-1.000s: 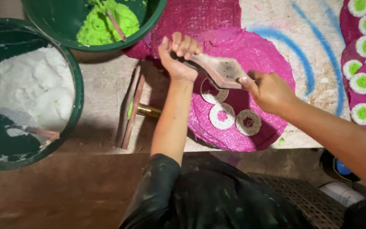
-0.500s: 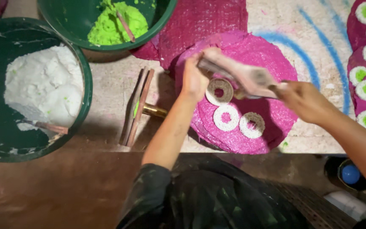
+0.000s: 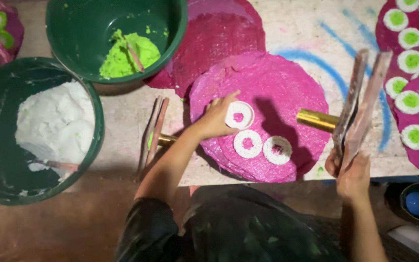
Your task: The person uses a wooden mold to apply white and green paste onto pink circular bases. They scoop the paste from buckets and press it through the mold to create decorative patterns.
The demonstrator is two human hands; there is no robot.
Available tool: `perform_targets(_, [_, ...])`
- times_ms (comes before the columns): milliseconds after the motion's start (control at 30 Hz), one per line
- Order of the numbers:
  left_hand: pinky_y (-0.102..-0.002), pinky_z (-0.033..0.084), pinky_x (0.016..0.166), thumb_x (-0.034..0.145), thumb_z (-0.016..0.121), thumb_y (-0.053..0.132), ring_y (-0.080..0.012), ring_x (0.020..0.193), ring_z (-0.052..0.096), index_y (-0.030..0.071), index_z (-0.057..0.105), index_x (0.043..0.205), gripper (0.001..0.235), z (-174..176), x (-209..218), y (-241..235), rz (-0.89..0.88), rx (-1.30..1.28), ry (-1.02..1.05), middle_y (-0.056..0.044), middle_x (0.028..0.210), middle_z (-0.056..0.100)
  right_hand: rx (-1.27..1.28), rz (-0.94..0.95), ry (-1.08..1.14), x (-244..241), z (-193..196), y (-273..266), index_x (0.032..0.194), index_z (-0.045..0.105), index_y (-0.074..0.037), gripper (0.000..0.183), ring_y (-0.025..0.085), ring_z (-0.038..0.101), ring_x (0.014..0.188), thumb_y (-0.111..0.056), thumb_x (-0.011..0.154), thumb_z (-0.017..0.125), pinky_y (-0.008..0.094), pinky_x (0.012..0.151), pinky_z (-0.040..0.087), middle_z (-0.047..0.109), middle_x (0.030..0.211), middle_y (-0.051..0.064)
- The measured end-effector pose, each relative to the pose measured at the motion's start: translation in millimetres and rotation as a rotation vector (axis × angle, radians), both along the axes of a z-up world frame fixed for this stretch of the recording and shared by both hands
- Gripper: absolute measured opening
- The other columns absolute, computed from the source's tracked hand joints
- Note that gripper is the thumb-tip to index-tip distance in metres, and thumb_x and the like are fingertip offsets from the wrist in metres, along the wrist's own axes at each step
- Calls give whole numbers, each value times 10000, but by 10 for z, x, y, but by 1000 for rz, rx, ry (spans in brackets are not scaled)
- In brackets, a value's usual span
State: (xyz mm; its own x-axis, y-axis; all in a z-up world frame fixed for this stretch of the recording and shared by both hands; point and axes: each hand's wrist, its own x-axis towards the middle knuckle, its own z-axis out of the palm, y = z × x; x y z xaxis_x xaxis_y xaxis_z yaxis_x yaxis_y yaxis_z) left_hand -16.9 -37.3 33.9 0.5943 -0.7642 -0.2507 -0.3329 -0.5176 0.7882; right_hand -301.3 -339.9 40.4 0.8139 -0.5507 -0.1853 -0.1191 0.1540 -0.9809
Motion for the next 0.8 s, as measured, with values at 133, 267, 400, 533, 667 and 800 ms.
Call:
perform_targets(133, [-606,144,1210,660,937,323,-420,1480,272,212,177,1584,1202,-5,310,-137,26,-17,-3,-143,1549,469,47,-53,-35,-254,-202,-127,1035,515,-30,747,171,424,593,-770,1040,409,324,514,298,449,753,44])
perform_targets(267, [-568,163,1222,694,933,323,-433,1475,299,188,162,1609,1204,47,608,-518,-10,76,-151,-194,1558,438,160,-1,-159,-306,-221,-142,1128,554,-46,609,150,415,659,-648,1054,501,303,554,305,428,812,18])
perform_targets(400, [-524,197,1211,658,1011,364,-440,1466,291,105,200,1566,1245,352,419,-920,-322,-340,-290,-284,1605,333,-71,131,-89,-62,192,-7,958,551,-51,445,156,463,581,-487,1004,629,325,503,363,499,717,22])
perform_targets(533, [-514,276,1038,710,917,347,-421,1246,391,114,325,1394,934,917,-240,-971,-637,-491,-177,-246,1368,425,-835,415,-31,129,997,249,958,660,0,432,240,570,583,-420,861,690,360,527,452,574,672,58])
perform_targets(667, [-505,355,865,763,823,330,-402,1025,492,123,450,1221,626,1603,-668,-508,-774,-428,-76,-208,1131,516,-1362,771,-304,416,1978,543,758,585,-61,577,285,542,503,-602,731,784,414,494,446,503,577,82])
perform_targets(800, [-496,434,692,815,729,312,-383,804,592,131,575,1049,333,2032,-950,77,-760,-303,-18,-170,895,608,-1398,1223,-663,987,2546,723,888,600,-49,389,289,627,648,-420,818,694,416,581,481,588,726,87])
